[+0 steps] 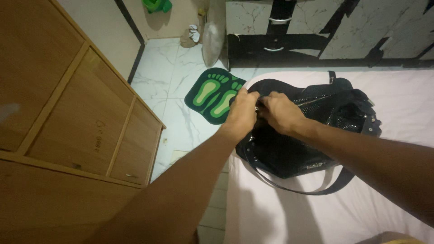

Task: The person opens a black bag on a bed, unzips its compartments, and arranges a black garment inside it. They then move to a dresser, pick up orange and pink zippered pouches, and open and handle the pouches while standing beside the bag.

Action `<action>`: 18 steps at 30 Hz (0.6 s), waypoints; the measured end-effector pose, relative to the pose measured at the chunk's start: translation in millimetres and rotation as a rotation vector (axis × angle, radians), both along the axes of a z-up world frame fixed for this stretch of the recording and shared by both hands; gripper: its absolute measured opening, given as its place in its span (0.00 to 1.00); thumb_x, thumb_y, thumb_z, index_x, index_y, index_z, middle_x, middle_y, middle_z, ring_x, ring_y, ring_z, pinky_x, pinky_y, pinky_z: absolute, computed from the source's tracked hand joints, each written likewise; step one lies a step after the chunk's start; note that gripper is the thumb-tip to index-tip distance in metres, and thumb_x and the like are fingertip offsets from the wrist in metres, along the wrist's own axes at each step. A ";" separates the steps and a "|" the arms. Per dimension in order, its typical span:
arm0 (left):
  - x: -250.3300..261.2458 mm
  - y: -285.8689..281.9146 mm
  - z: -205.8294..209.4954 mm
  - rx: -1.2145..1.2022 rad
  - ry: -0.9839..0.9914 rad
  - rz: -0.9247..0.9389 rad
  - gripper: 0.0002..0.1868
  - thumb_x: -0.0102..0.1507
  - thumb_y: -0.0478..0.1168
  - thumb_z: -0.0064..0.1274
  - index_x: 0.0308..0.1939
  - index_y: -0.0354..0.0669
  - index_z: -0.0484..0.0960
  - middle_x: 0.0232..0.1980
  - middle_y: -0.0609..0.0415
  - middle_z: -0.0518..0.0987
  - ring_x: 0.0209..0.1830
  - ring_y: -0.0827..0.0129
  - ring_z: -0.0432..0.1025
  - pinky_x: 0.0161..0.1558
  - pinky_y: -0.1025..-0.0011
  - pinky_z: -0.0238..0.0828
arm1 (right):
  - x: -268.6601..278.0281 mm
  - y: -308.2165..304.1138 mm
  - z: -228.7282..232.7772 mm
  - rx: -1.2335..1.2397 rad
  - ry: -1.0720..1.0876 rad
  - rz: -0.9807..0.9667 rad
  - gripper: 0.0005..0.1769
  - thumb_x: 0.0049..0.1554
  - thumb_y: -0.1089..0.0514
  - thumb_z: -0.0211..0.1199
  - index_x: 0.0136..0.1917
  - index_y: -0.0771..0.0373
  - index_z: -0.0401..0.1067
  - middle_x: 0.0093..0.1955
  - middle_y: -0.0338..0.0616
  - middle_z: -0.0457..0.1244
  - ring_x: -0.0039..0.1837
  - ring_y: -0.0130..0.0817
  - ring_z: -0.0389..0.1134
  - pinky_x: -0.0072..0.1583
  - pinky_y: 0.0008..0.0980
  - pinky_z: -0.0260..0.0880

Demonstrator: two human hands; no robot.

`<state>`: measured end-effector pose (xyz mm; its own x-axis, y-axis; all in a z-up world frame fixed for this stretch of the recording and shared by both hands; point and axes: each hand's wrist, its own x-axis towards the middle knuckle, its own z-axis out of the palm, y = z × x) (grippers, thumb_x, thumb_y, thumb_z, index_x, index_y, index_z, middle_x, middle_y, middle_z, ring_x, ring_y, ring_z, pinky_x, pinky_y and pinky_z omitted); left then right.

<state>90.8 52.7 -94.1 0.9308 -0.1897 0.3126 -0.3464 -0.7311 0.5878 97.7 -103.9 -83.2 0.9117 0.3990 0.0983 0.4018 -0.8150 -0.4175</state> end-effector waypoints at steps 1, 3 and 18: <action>0.1 -2.2 0.1 -0.015 0.008 -0.005 0.24 0.54 0.21 0.54 0.54 0.38 0.81 0.57 0.35 0.72 0.54 0.39 0.72 0.54 0.53 0.72 | -1.4 0.3 1.2 0.011 0.002 -0.005 0.14 0.57 0.55 0.63 0.53 0.65 0.76 0.53 0.58 0.66 0.57 0.58 0.67 0.58 0.51 0.69; -0.1 -4.2 0.7 -0.045 0.019 -0.015 0.23 0.53 0.21 0.53 0.51 0.40 0.83 0.57 0.39 0.74 0.55 0.42 0.73 0.55 0.54 0.72 | -2.7 0.2 3.1 0.033 0.001 -0.015 0.12 0.55 0.56 0.63 0.51 0.64 0.78 0.51 0.57 0.68 0.55 0.56 0.69 0.56 0.50 0.70; -16.3 -19.9 18.2 -0.142 -0.096 -0.014 0.23 0.52 0.20 0.57 0.50 0.37 0.75 0.51 0.39 0.72 0.50 0.43 0.72 0.48 0.54 0.71 | -2.4 -37.7 41.8 -0.122 0.143 -0.338 0.17 0.60 0.46 0.61 0.54 0.59 0.76 0.50 0.55 0.70 0.55 0.51 0.71 0.56 0.52 0.70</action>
<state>74.4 32.8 -75.9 0.8928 -0.1497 0.4249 -0.4155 -0.6379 0.6484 95.3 -141.6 -41.4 0.9948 0.0748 -0.0687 0.0470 -0.9387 -0.3415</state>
